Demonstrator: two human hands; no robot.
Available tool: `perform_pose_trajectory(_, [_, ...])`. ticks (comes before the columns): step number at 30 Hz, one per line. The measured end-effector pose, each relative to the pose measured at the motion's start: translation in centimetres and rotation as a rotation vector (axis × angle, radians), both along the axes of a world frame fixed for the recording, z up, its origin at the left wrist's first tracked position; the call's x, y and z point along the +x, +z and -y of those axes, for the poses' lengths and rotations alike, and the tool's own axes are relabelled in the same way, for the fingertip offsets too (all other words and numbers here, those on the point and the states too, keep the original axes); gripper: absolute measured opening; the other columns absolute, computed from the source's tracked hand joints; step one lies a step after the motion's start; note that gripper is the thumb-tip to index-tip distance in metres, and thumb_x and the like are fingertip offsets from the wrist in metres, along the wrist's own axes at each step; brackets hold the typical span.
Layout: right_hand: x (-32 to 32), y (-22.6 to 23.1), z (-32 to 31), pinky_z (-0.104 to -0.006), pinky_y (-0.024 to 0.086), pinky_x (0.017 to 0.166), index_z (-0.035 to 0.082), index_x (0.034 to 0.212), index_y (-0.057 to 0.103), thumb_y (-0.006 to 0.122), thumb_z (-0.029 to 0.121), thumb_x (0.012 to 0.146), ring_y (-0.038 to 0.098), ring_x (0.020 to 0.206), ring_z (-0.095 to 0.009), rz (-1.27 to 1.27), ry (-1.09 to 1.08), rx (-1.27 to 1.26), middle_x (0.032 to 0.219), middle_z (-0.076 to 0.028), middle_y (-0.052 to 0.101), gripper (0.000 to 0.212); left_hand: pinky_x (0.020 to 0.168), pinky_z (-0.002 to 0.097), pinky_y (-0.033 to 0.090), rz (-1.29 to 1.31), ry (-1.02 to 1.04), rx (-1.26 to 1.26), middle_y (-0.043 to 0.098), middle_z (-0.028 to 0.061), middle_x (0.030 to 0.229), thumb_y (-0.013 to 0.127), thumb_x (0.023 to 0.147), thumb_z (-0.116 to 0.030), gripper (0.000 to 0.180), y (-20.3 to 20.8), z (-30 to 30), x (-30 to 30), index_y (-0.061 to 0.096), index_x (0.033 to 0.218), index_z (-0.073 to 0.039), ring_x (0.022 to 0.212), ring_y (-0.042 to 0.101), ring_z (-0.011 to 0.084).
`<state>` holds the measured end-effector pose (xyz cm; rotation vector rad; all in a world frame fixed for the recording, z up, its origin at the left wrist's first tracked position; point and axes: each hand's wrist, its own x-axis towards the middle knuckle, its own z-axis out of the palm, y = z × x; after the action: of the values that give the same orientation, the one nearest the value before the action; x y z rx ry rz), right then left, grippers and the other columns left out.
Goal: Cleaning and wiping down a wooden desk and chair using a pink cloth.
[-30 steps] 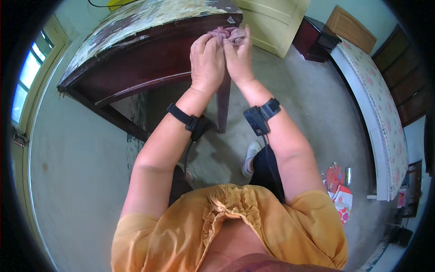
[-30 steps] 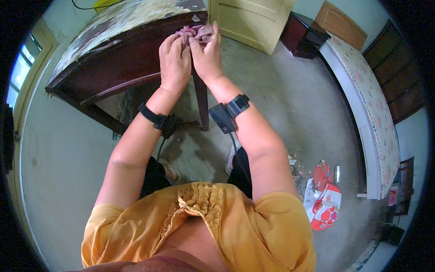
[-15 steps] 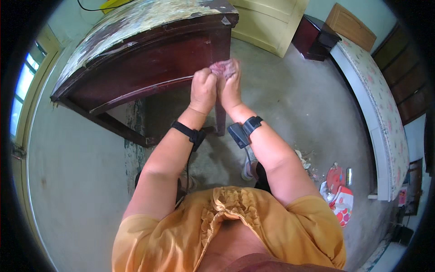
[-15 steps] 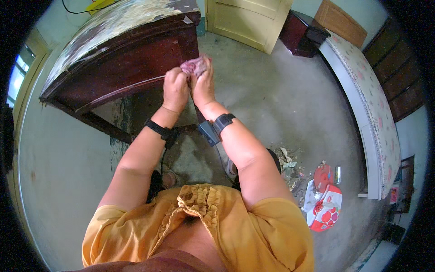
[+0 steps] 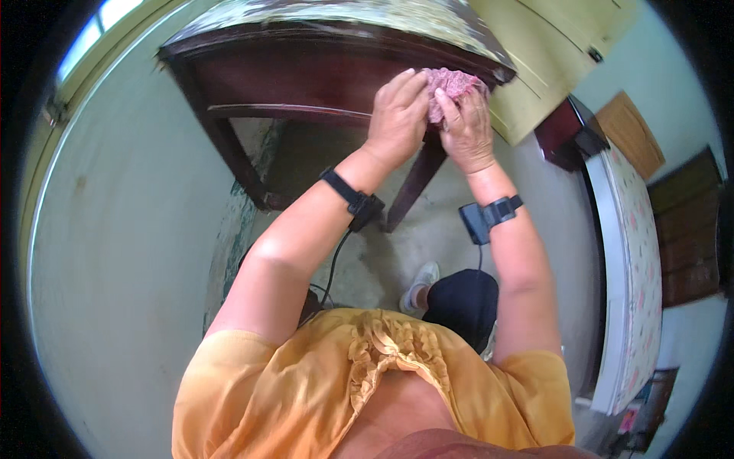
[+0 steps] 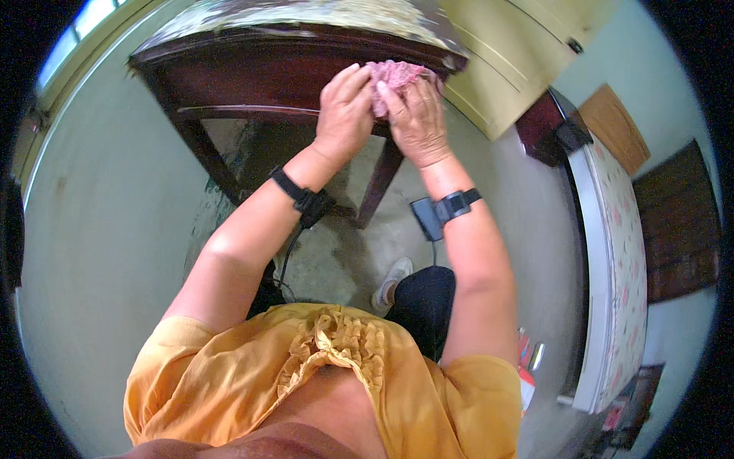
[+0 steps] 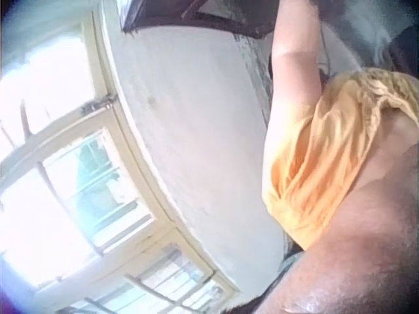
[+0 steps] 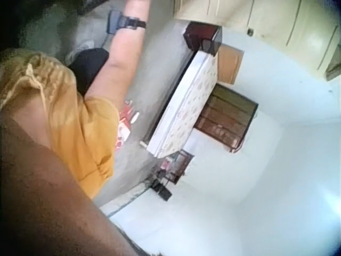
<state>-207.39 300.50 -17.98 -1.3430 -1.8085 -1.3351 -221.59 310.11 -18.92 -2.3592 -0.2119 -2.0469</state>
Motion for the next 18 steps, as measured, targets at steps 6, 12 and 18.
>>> perform_pose_trajectory(6, [0.6, 0.7, -2.3, -0.0448, 0.042, 0.107, 0.022, 0.129, 0.060, 0.071, 0.014, 0.077, 0.050, 0.125, -0.031, 0.172, -0.006, -0.206, 0.128, -0.009, 0.052, 0.054, 0.099, 0.0451, 0.041, -0.119, 0.113, -0.096, 0.057, 0.0104, 0.125, 0.065, 0.073, -0.007, 0.038, -2.2, -1.7, -2.1, 0.064, 0.111, -0.008, 0.117, 0.052, 0.0299])
perform_pose_trajectory(12, [-5.7, 7.3, -1.7, -0.0386, 0.050, 0.096, 0.017, 0.131, 0.059, 0.060, 0.009, 0.080, 0.056, 0.117, -0.030, 0.181, 0.191, -0.299, 0.120, -0.010, 0.058, 0.051, 0.086, 0.0461, 0.049, -0.039, 0.079, -0.511, 0.059, 0.0198, 0.103, 0.062, 0.078, 0.001, 0.023, 1.8, 2.3, -6.3, 0.059, 0.101, 0.000, 0.099, 0.059, 0.0397])
perform_pose_trajectory(18, [-13.6, 9.7, -2.6, -0.0383, 0.041, 0.109, 0.009, 0.133, 0.054, 0.059, 0.009, 0.081, 0.049, 0.128, -0.030, 0.317, 0.413, -0.271, 0.135, -0.013, 0.052, 0.052, 0.098, 0.0337, 0.047, 0.557, -0.063, -0.846, 0.059, 0.0152, 0.122, 0.053, 0.098, -0.005, 0.036, 3.6, 5.8, -10.9, 0.045, 0.132, 0.002, 0.111, 0.060, 0.0225])
